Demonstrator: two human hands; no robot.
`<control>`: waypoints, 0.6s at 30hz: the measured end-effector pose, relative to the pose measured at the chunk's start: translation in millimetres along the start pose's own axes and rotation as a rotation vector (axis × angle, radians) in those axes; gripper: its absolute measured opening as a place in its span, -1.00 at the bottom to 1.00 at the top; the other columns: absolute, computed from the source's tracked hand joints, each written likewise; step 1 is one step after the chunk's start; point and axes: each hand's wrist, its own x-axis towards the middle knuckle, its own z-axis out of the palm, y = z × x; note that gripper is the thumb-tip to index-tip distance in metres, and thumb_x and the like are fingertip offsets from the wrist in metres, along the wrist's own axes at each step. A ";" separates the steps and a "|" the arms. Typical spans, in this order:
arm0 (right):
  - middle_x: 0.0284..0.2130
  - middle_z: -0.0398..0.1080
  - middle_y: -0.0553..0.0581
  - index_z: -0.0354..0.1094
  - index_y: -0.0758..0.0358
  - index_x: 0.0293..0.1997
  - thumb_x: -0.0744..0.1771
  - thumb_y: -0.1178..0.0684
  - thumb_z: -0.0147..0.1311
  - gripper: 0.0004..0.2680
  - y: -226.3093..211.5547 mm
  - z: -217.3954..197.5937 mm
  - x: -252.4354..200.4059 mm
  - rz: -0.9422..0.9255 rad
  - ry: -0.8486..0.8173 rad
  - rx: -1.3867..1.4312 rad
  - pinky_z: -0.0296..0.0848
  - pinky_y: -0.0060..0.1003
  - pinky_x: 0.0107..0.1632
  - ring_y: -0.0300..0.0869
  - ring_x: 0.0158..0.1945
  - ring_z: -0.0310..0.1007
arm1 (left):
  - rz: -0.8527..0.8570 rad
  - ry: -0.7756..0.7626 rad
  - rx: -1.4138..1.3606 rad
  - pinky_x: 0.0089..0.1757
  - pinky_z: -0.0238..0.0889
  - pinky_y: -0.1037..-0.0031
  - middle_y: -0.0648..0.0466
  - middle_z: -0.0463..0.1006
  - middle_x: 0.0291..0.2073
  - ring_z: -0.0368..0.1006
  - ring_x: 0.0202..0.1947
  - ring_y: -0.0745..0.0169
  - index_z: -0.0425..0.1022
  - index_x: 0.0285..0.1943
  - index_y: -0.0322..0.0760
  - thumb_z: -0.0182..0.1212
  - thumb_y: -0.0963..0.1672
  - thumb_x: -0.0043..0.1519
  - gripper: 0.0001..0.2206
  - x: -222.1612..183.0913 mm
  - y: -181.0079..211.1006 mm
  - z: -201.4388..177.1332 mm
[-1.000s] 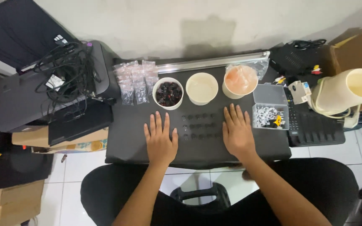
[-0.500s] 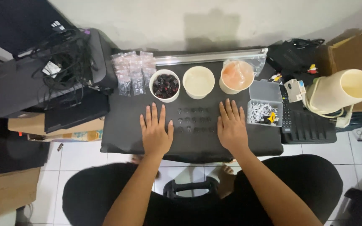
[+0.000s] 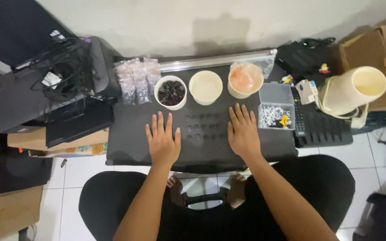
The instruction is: Counting small black components and placing them into small resealable plastic bags.
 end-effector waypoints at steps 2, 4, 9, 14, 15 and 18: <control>0.41 0.16 0.25 0.19 0.21 0.44 0.44 0.05 -0.14 -0.65 -3.0 -3.4 -1.6 0.018 -0.018 -0.004 -0.13 0.07 0.50 0.05 0.51 0.03 | -0.007 -0.021 0.013 0.34 -0.23 -0.14 -0.19 0.22 0.46 0.03 0.51 -0.16 0.27 0.51 -0.15 -0.01 0.02 0.39 -0.50 -1.6 -2.7 4.9; 0.41 0.17 0.24 0.20 0.20 0.44 0.43 0.05 -0.14 -0.65 -3.6 -6.5 3.8 0.030 -0.028 -0.008 -0.13 0.06 0.50 0.04 0.51 0.03 | -0.015 -0.032 0.027 0.35 -0.22 -0.13 -0.17 0.22 0.46 0.02 0.51 -0.14 0.28 0.50 -0.13 -0.03 0.02 0.40 -0.51 7.9 -1.4 3.9; 0.40 0.19 0.22 0.23 0.17 0.42 0.43 0.06 -0.11 -0.66 -2.2 -8.7 3.5 0.056 -0.037 0.019 -0.12 0.03 0.51 0.00 0.51 0.04 | -0.121 -0.365 0.035 0.29 -0.01 -0.17 -0.15 0.24 0.43 0.06 0.49 -0.15 0.31 0.46 -0.11 -0.04 0.01 0.39 -0.55 31.9 11.2 -30.7; 0.34 0.26 0.21 0.30 0.16 0.36 0.42 0.09 -0.07 -0.69 -0.7 -0.6 9.2 0.085 0.000 0.032 -0.01 0.05 0.46 0.01 0.46 0.13 | -0.123 -0.543 0.074 0.19 0.22 -0.12 -0.25 0.22 0.43 0.08 0.48 -0.22 0.28 0.47 -0.20 -0.11 0.01 0.40 -0.53 53.8 19.9 -51.8; 0.29 0.34 0.21 0.37 0.17 0.30 0.40 0.13 -0.04 -0.71 -1.3 3.0 12.8 0.082 0.047 0.033 0.09 0.06 0.42 0.02 0.42 0.21 | -0.117 -0.582 0.099 0.17 0.28 -0.07 -0.30 0.21 0.43 0.10 0.47 -0.25 0.26 0.48 -0.27 -0.13 -0.03 0.42 -0.54 56.8 23.8 -63.2; 0.20 0.43 0.13 0.46 0.10 0.20 0.39 0.07 -0.02 -0.75 -1.7 6.0 17.3 0.082 0.051 -0.109 0.22 -0.02 0.36 -0.04 0.35 0.32 | -0.117 -0.604 0.129 0.13 0.33 -0.03 -0.35 0.22 0.41 0.12 0.45 -0.30 0.26 0.46 -0.33 -0.12 -0.01 0.42 -0.52 60.0 28.8 -62.6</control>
